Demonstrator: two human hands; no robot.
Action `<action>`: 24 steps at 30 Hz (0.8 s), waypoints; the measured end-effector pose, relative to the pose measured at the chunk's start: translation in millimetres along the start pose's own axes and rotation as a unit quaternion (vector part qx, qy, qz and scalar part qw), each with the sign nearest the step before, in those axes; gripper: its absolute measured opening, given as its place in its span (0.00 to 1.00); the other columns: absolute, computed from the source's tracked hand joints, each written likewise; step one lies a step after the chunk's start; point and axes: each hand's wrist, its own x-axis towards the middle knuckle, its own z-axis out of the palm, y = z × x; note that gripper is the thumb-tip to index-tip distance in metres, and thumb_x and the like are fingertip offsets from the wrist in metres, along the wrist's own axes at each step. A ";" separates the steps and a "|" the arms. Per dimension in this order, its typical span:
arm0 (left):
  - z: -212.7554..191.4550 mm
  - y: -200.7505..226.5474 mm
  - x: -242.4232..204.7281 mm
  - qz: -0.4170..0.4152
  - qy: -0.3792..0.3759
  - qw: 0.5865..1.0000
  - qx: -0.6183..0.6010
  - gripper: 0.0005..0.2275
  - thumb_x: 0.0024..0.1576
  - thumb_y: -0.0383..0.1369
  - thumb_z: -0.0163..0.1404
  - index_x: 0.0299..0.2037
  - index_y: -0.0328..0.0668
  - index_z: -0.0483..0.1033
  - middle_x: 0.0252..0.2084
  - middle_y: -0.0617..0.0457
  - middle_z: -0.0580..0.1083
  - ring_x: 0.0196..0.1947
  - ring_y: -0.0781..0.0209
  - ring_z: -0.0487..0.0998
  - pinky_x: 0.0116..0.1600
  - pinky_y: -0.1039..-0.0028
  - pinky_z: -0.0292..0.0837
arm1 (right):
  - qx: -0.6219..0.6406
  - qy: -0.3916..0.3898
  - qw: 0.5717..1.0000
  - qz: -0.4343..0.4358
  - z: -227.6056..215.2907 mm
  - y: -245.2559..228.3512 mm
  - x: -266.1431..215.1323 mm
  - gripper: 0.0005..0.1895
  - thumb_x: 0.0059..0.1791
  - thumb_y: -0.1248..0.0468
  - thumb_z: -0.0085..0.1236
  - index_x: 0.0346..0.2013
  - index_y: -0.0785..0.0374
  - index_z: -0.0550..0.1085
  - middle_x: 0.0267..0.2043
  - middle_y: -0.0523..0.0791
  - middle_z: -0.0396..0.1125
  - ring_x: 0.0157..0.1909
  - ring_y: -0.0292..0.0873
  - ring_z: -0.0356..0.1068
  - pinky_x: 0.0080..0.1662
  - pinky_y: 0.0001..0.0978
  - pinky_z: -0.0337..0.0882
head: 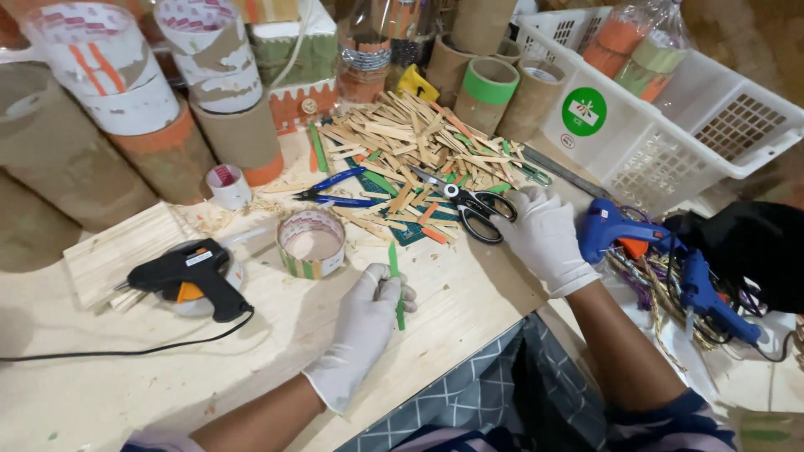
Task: Gluing small wooden sticks onto a cardboard tube using a hot glue gun, including cutting sticks to size with scissors.
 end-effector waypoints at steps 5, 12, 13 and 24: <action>-8.7 2.2 2.9 0.072 -0.004 0.997 -0.025 0.05 0.63 0.27 0.47 0.37 0.40 0.76 0.25 0.48 0.78 0.22 0.63 0.81 0.29 0.81 0.74 | 0.051 -0.116 0.992 -0.002 -3.3 -29.6 23.8 0.29 0.43 0.43 0.65 0.54 0.50 0.77 0.52 0.45 0.67 0.57 0.53 0.69 0.56 0.43 0.67; -18.0 0.1 5.1 0.089 -0.001 0.996 -0.008 0.06 0.62 0.27 0.48 0.37 0.40 0.79 0.25 0.49 0.78 0.23 0.64 0.80 0.30 0.81 0.74 | -0.119 0.021 0.990 -0.079 19.1 -17.9 8.6 0.20 0.39 0.44 0.64 0.36 0.52 0.75 0.26 0.42 0.66 0.36 0.49 0.72 0.38 0.41 0.71; -18.0 0.9 4.6 0.090 -0.008 0.996 0.003 0.06 0.62 0.27 0.48 0.38 0.40 0.79 0.26 0.49 0.79 0.24 0.64 0.81 0.31 0.80 0.74 | -0.171 0.061 0.979 -0.096 21.5 -14.4 4.4 0.19 0.40 0.45 0.63 0.34 0.53 0.72 0.24 0.42 0.62 0.32 0.49 0.70 0.37 0.41 0.67; -20.2 -2.9 4.7 0.092 -0.031 0.994 -0.054 0.07 0.62 0.28 0.47 0.44 0.36 0.77 0.29 0.50 0.76 0.25 0.64 0.75 0.38 0.75 0.78 | 0.431 -0.228 0.841 0.233 -109.1 -68.1 10.7 0.10 0.52 0.56 0.58 0.45 0.55 0.74 0.33 0.42 0.69 0.35 0.40 0.65 0.38 0.30 0.63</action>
